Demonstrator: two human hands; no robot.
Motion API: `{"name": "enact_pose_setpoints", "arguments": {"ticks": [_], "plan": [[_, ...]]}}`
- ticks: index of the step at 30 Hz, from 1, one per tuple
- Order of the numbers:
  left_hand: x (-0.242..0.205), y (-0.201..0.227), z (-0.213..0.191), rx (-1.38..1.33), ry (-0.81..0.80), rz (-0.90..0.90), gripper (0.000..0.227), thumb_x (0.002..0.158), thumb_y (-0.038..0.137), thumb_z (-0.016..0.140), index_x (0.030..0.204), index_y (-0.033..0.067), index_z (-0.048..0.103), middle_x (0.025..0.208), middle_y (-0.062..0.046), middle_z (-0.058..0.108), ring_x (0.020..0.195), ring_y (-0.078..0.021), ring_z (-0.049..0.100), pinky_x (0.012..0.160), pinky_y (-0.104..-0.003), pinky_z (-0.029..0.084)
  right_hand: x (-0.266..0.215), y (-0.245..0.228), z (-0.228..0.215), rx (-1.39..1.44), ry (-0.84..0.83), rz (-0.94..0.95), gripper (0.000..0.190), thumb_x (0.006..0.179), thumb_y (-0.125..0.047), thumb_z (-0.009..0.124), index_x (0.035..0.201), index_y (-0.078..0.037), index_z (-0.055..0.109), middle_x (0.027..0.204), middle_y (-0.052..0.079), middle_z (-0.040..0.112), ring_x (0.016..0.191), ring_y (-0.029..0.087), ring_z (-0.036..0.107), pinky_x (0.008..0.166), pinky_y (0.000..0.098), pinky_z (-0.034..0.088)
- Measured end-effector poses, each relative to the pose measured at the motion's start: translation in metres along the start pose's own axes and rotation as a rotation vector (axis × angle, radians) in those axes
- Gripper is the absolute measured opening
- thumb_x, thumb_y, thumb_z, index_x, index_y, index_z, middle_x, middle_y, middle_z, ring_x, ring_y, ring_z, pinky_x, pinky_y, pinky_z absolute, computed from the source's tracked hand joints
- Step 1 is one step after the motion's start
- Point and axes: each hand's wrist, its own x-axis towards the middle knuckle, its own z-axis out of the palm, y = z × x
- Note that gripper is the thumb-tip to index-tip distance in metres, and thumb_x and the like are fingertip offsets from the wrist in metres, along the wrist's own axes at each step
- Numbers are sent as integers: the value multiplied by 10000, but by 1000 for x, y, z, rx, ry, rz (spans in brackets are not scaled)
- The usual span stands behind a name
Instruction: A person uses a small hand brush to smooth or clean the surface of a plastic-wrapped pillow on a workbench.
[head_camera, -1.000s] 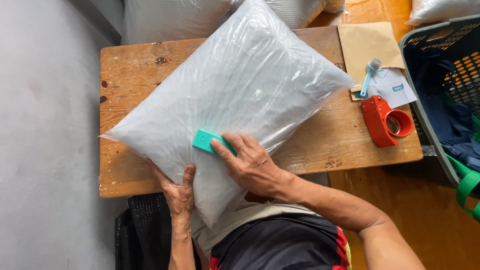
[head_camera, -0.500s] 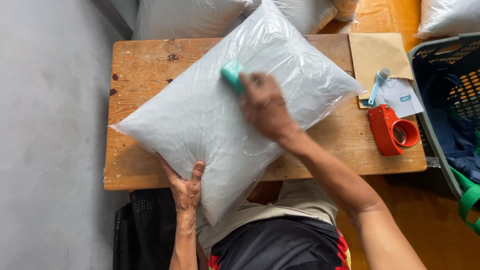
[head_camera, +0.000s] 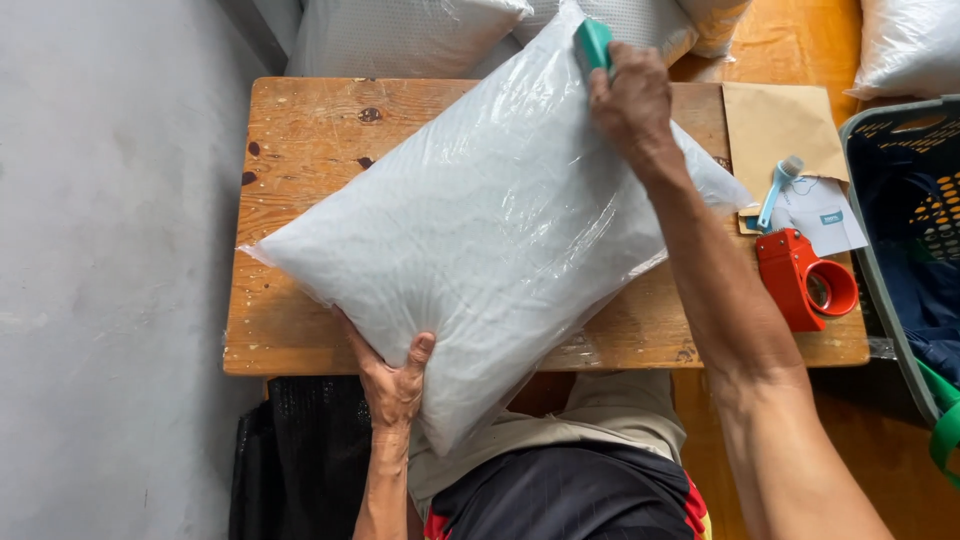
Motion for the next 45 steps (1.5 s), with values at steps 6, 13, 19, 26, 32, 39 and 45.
{"name": "enact_pose_setpoints", "arguments": {"ticks": [6, 13, 19, 26, 32, 39, 45], "plan": [[-1, -6, 2, 29, 5, -24, 1328, 703, 583, 849, 1655, 117, 48, 1695, -214, 111, 1552, -343, 141, 1261, -503, 106, -147, -218, -44, 211, -181, -590, 487, 921, -149, 551, 1400, -60, 572, 1118, 244, 600, 917, 416, 655, 774, 496, 558], [-6, -7, 3, 14, 15, 50, 1361, 689, 664, 807, 1630, 21, 63, 1658, -291, 142, 1529, -410, 179, 1251, -545, 128, -60, -166, -49, 158, 28, -660, 457, 964, -102, 542, 1418, -75, 589, 1145, 233, 606, 945, 397, 637, 802, 461, 530], [-5, -7, 6, 46, 58, 264, 1206, 793, 560, 713, 1602, 1, 16, 1696, -271, 46, 1595, -388, 84, 1304, -463, 141, 22, -85, -35, -142, -208, 84, 265, 1066, -204, 560, 1161, 26, 652, 1050, 243, 551, 999, 403, 523, 806, 527, 500], [-6, -4, 6, 1, 38, 54, 1274, 709, 558, 754, 1611, 45, 14, 1689, -252, 115, 1570, -353, 149, 1252, -463, 173, -101, -233, -61, 247, -399, -714, 379, 946, -131, 532, 1317, -53, 524, 1070, 203, 579, 879, 377, 566, 784, 492, 448], [-8, 3, 5, 12, 41, 114, 1262, 724, 593, 726, 1603, 13, 29, 1698, -241, 65, 1585, -366, 84, 1282, -476, 110, 33, -144, -2, 80, -294, -528, 276, 968, -80, 501, 1225, -56, 598, 1044, 238, 583, 831, 410, 539, 647, 537, 463], [-7, 10, 4, 23, 24, 104, 1293, 717, 624, 717, 1598, 19, -11, 1693, -263, 45, 1584, -375, 75, 1274, -464, 129, 121, -80, -10, -252, -617, 18, 184, 925, -37, 558, 922, -9, 740, 852, 207, 648, 781, 353, 601, 632, 496, 498], [-7, 10, 3, -12, 10, 97, 1297, 717, 623, 729, 1602, 45, -23, 1695, -258, 60, 1580, -381, 110, 1266, -494, 172, 54, -219, 28, -379, -802, -235, 314, 921, -314, 526, 880, -80, 731, 826, 59, 723, 766, 225, 708, 632, 420, 592]]}}
